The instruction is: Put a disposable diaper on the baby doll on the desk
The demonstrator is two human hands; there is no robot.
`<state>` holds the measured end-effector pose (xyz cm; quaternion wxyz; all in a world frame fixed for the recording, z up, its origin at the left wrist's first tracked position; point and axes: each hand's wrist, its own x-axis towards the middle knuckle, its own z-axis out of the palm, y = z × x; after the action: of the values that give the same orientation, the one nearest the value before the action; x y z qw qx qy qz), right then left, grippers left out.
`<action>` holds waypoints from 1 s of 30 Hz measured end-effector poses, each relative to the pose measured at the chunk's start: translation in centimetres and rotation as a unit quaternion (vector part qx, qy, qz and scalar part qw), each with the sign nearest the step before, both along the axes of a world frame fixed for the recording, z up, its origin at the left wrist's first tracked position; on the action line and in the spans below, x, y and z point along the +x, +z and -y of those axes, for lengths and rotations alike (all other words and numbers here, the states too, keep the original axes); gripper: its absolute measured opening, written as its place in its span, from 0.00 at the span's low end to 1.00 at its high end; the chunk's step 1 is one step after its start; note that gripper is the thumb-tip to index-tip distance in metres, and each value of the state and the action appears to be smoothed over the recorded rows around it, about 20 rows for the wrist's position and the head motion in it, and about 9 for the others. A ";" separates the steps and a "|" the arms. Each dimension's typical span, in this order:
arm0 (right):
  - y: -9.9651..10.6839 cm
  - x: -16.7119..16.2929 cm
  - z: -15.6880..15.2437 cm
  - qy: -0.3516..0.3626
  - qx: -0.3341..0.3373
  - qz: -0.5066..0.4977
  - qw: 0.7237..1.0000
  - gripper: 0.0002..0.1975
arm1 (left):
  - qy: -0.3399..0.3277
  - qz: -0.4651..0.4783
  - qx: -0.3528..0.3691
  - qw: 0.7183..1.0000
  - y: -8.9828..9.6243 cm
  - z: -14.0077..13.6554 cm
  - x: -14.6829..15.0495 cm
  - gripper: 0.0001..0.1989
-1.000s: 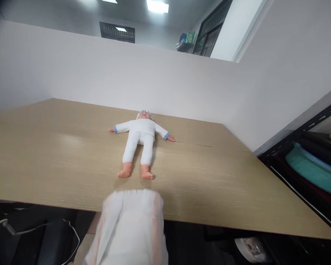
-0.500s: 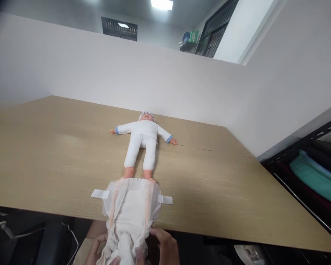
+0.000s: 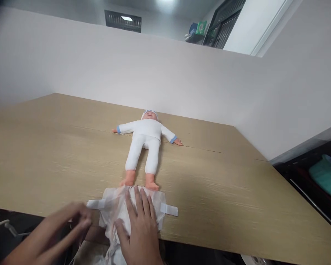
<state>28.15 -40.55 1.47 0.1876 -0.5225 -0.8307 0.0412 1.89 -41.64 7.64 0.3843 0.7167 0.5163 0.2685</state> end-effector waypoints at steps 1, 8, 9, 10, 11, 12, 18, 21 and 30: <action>0.0 0.0 0.1 0.000 0.001 0.000 1.000 0.42 | -0.021 -0.034 0.079 0.996 0.8 -2.5 -0.2 0.13; -1.1 0.2 -0.4 0.006 0.047 0.004 0.999 0.39 | -0.302 -0.299 0.385 0.820 0.9 -17.3 5.5 0.50; -1.3 0.3 -0.5 0.009 0.051 0.000 0.999 0.38 | -0.326 -0.315 0.394 0.800 0.7 -18.2 6.2 0.56; -1.5 0.4 -0.6 0.011 0.052 -0.003 0.999 0.38 | -0.347 -0.323 0.401 0.784 0.5 -18.7 6.7 0.59; -1.6 0.4 -0.7 0.013 0.049 -0.006 0.999 0.38 | -0.362 -0.324 0.407 0.773 0.5 -19.1 7.2 0.59; -1.6 0.4 -0.7 0.013 0.045 -0.007 0.999 0.38 | -0.373 -0.322 0.414 0.766 0.4 -19.3 7.5 0.57; -0.6 0.0 -0.5 0.001 -0.002 -0.011 1.000 0.38 | -0.378 -0.250 0.465 0.761 -0.7 -20.8 9.5 0.18; 0.0 -0.3 -1.0 -0.006 -0.032 -0.013 0.999 0.38 | -0.365 -0.219 0.472 0.773 -0.6 -21.4 10.5 0.11; 2.2 -0.3 -5.6 0.001 -0.117 -0.017 0.993 0.36 | -0.368 -0.019 0.265 0.891 7.9 -23.9 9.8 0.17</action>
<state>27.89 -34.94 3.63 0.1393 -0.5393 -0.8173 0.1474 11.73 -17.69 15.57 0.2411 0.9357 0.1325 0.2210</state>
